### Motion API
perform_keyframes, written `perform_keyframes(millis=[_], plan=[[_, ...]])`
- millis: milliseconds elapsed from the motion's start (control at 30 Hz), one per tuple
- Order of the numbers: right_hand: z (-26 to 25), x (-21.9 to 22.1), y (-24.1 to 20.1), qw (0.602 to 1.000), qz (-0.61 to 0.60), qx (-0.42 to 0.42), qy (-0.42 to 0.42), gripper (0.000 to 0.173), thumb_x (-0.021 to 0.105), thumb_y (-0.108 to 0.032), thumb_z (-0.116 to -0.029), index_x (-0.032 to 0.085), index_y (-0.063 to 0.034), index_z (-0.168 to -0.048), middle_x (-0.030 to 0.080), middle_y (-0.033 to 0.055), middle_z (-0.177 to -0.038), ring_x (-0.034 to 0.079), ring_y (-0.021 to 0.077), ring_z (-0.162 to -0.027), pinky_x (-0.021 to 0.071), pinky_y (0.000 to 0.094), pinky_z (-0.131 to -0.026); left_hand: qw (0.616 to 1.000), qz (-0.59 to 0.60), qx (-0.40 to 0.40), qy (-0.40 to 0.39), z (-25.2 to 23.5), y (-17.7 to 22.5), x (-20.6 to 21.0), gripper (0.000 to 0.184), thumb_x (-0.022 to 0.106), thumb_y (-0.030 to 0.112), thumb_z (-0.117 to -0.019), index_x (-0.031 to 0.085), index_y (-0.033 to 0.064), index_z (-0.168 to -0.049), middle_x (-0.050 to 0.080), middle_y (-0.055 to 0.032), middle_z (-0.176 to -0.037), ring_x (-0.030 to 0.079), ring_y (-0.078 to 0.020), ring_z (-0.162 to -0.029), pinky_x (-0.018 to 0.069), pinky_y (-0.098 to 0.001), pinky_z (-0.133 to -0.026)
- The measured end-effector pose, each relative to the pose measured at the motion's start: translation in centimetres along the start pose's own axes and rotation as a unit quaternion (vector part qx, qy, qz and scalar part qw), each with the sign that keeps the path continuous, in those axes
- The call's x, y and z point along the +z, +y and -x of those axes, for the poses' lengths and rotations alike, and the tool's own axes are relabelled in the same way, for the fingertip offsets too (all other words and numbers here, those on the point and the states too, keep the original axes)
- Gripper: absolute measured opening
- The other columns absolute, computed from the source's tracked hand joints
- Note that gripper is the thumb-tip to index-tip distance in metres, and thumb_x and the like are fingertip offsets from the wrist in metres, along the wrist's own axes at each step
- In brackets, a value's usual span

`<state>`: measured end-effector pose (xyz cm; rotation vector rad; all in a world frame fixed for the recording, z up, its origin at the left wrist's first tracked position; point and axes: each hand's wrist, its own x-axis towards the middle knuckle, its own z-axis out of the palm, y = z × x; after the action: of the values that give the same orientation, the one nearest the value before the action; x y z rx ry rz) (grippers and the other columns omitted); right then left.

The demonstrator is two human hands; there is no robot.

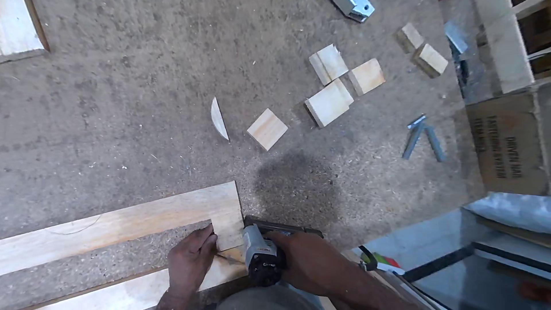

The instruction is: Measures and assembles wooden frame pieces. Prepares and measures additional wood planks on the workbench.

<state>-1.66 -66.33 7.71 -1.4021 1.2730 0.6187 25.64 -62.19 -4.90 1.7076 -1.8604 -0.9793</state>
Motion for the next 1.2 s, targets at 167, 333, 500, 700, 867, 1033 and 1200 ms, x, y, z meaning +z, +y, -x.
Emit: perform_keyframes(millis=[167,333,500,700,867,1033,1200], plan=[[-0.2,-0.3,0.0,1.000,-0.005,0.000,-0.007,0.061,0.072,-0.040,-0.0899,0.052,-0.0162,-0.142,0.069,0.0201,-0.100,0.069,0.0426,-0.094,0.0535,0.0644,-0.077,1.000,0.007,0.007,0.007,-0.1,-0.1,0.1,0.026,0.064,0.026,-0.0969,0.080,0.0112,-0.111,0.079,-0.0020,-0.102,0.075,-0.0104,-0.093,0.0627,-0.0307,-0.085],[-0.5,-0.5,0.2,1.000,-0.008,-0.002,-0.007,0.062,0.072,-0.042,-0.0897,0.052,-0.0164,-0.143,0.069,0.0199,-0.101,0.069,0.0425,-0.095,0.0535,0.0646,-0.078,1.000,0.015,-0.003,-0.002,-0.2,0.1,0.0,0.026,0.064,0.025,-0.0969,0.080,0.0107,-0.112,0.079,-0.0021,-0.103,0.075,-0.0104,-0.094,0.0622,-0.0298,-0.086],[1.9,-1.4,-0.8,1.000,-0.016,-0.009,-0.010,0.064,0.076,-0.041,-0.0845,0.054,-0.0193,-0.141,0.070,0.0179,-0.097,0.070,0.0419,-0.090,0.0545,0.0643,-0.072,0.992,-0.075,0.076,0.069,-1.4,1.6,-2.6,0.035,0.060,0.039,-0.1020,0.078,0.0100,-0.108,0.077,-0.0074,-0.101,0.072,-0.0209,-0.097,0.0577,-0.0397,-0.090],[0.8,-2.7,-5.4,0.999,-0.018,-0.016,-0.046,0.060,0.073,-0.045,-0.0874,0.054,-0.0164,-0.137,0.070,0.0166,-0.096,0.070,0.0406,-0.090,0.0554,0.0624,-0.071,0.971,-0.217,0.099,0.015,-4.6,1.1,-1.1,0.077,0.053,0.071,-0.0869,0.057,0.0219,-0.147,0.046,-0.0143,-0.158,0.032,-0.0483,-0.150,0.0209,-0.0788,-0.113],[-1.8,-3.1,-7.3,0.998,-0.014,-0.019,-0.061,0.057,0.071,-0.039,-0.0902,0.053,-0.0126,-0.137,0.070,0.0175,-0.099,0.070,0.0404,-0.093,0.0559,0.0611,-0.073,0.970,-0.225,0.094,0.001,-4.7,0.2,-0.5,0.049,0.054,0.032,-0.0942,0.062,0.0257,-0.142,0.050,-0.0097,-0.157,0.034,-0.0477,-0.149,0.0211,-0.0784,-0.112],[-2.8,-3.9,-8.2,0.996,-0.012,-0.002,-0.088,0.056,0.070,-0.040,-0.0914,0.053,-0.0125,-0.136,0.069,0.0174,-0.100,0.070,0.0400,-0.094,0.0562,0.0606,-0.073,0.971,-0.224,0.084,-0.015,-4.7,0.0,-0.7,0.049,0.057,0.023,-0.0964,0.059,0.0284,-0.145,0.047,-0.0070,-0.159,0.030,-0.0450,-0.152,0.0174,-0.0765,-0.115],[-3.3,-3.9,-7.6,0.995,-0.011,0.007,-0.099,0.057,0.070,-0.041,-0.0901,0.053,-0.0128,-0.137,0.069,0.0172,-0.098,0.071,0.0399,-0.092,0.0560,0.0601,-0.072,0.972,-0.220,0.086,-0.003,-4.7,-0.1,-0.5,0.048,0.049,0.033,-0.0981,0.059,0.0293,-0.145,0.047,-0.0049,-0.160,0.028,-0.0412,-0.154,0.0153,-0.0740,-0.116]])
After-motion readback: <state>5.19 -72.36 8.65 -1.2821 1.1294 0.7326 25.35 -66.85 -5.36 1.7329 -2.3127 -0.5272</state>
